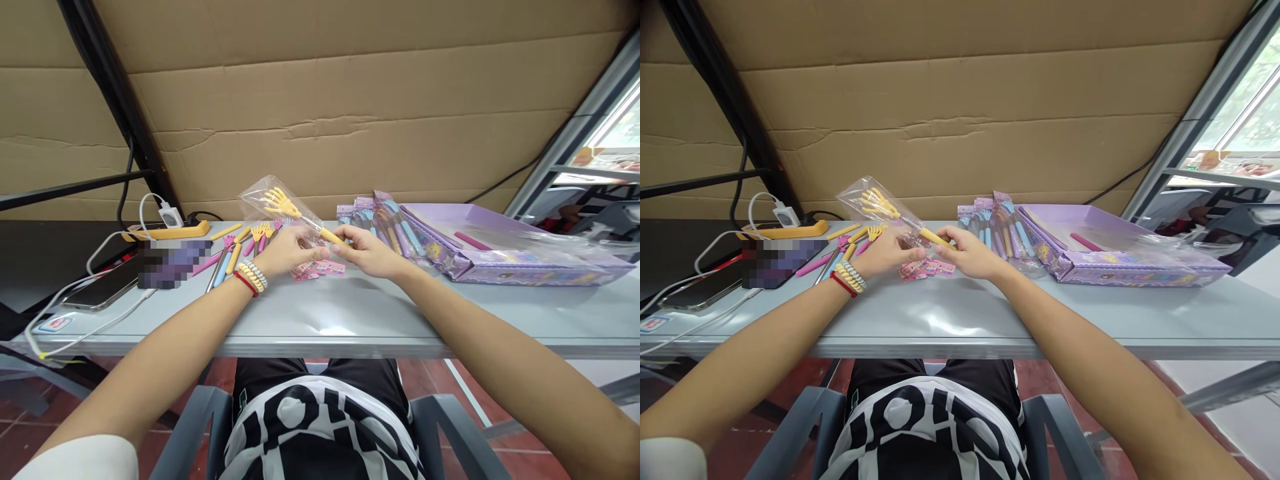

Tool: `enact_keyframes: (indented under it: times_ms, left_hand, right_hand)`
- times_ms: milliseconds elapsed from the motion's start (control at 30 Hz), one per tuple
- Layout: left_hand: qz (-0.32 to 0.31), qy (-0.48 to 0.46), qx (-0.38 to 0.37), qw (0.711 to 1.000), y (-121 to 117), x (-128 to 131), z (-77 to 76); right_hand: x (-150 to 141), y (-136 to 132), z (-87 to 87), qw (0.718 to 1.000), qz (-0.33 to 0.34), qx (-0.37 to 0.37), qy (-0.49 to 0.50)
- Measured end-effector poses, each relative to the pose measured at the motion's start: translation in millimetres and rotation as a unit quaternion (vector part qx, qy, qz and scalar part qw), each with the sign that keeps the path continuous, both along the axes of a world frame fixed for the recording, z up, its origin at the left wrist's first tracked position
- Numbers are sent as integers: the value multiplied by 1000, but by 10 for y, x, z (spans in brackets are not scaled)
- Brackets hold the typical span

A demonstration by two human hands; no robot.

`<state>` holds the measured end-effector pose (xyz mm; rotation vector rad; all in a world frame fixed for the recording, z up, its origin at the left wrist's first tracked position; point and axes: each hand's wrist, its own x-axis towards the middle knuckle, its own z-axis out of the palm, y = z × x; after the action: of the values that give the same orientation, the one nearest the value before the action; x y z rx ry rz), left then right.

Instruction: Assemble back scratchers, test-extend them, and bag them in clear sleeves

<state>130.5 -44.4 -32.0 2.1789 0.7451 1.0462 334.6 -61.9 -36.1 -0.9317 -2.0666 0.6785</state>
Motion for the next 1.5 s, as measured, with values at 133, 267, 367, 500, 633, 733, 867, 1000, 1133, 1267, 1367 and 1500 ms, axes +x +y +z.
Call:
enact_keyframes:
  times_ms: [133, 267, 367, 500, 633, 733, 867, 1000, 1133, 1267, 1367, 1500]
  left_hand:
    - [7, -167, -67, 984, 54, -35, 41]
    - [-5, -324, -125, 938, 78, -73, 110]
    - [3, -353, -130, 927, 67, -82, 148]
    - [30, -322, -131, 937, 58, -53, 133]
    - [35, -321, -141, 936, 55, -18, 100]
    - [30, -321, -144, 936, 36, 7, 83]
    - [20, -275, -160, 948, 4, 62, 33]
    - [1, -215, -172, 961, -15, 108, -27]
    - [-18, -167, -170, 971, -37, 112, -29]
    - [-32, -123, -164, 978, -46, 102, -7]
    - [-15, -101, -165, 981, -22, 82, -14]
    - [-16, -143, -179, 973, 32, 29, -35]
  right_hand:
    - [29, 5, 23, 1000, -25, 5, -6]
    - [56, 14, 21, 999, -38, -7, -32]
    - [72, 10, 15, 998, -52, 3, -43]
    - [72, -26, 13, 994, -78, 8, -75]
    - [29, -77, 29, 991, -88, 0, -101]
    - [-11, -108, 38, 990, -84, 1, -118]
    - [-51, -134, 37, 990, -82, 9, -114]
    - [-57, -139, 30, 994, -65, 3, -91]
    - [-28, -106, 6, 997, -36, -23, -62]
    - [-16, -75, 6, 999, -10, -51, 9]
    - [-28, -68, 34, 997, -29, -68, 36]
    - [-33, -50, 56, 995, -53, -73, 36]
